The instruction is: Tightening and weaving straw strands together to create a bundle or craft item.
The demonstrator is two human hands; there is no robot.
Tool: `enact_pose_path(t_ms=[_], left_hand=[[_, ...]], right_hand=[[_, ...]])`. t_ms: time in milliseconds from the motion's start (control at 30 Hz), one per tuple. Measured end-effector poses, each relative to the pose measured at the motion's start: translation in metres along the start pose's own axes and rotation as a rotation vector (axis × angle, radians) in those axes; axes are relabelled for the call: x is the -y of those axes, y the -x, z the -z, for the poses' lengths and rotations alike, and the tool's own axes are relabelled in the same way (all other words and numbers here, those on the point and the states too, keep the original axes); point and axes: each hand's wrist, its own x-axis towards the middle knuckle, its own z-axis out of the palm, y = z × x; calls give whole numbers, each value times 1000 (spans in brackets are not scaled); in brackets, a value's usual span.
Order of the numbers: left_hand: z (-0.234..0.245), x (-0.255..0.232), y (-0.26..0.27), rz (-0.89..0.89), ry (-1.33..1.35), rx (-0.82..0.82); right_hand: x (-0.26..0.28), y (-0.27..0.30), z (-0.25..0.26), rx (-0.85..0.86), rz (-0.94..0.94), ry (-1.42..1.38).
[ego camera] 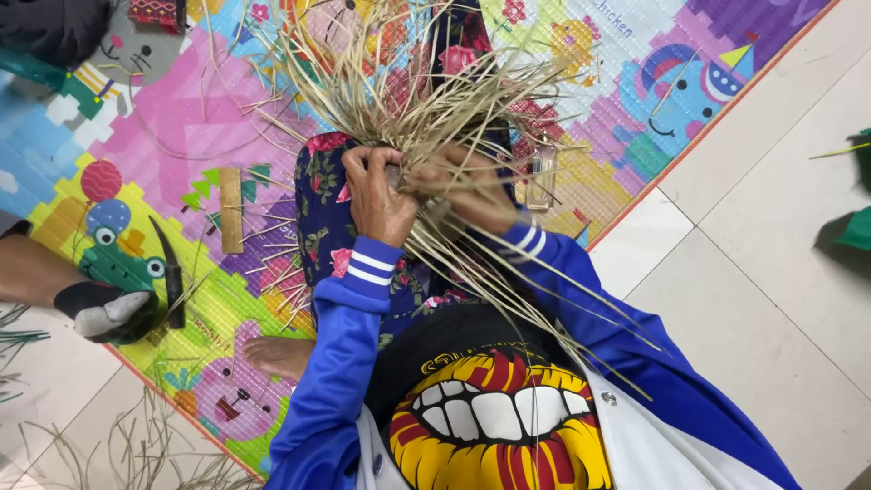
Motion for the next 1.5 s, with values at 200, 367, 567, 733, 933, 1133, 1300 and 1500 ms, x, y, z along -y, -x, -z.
enact_pose_path(t_ms=[200, 367, 567, 733, 933, 1133, 1300, 1500], left_hand=[[2, 30, -21, -88, -74, 96], [23, 52, -69, -169, 83, 294], [82, 98, -120, 205, 310, -144], [62, 76, -40, 354, 502, -30], [4, 55, 10, 219, 417, 115], [-36, 69, 12, 237, 337, 93], [-52, 80, 9, 265, 278, 18], [-52, 82, 4, 176, 148, -46]], right_hand=[[22, 79, -52, 354, 113, 778], [-5, 125, 82, 662, 139, 727], [92, 164, 118, -267, -341, 1217], [120, 112, 53, -283, 284, 1310], [95, 30, -21, 139, 785, 1558], [75, -5, -20, 206, 886, 2011], [72, -11, -23, 246, 832, 2125], [55, 0, -62, 395, 685, 1814]])
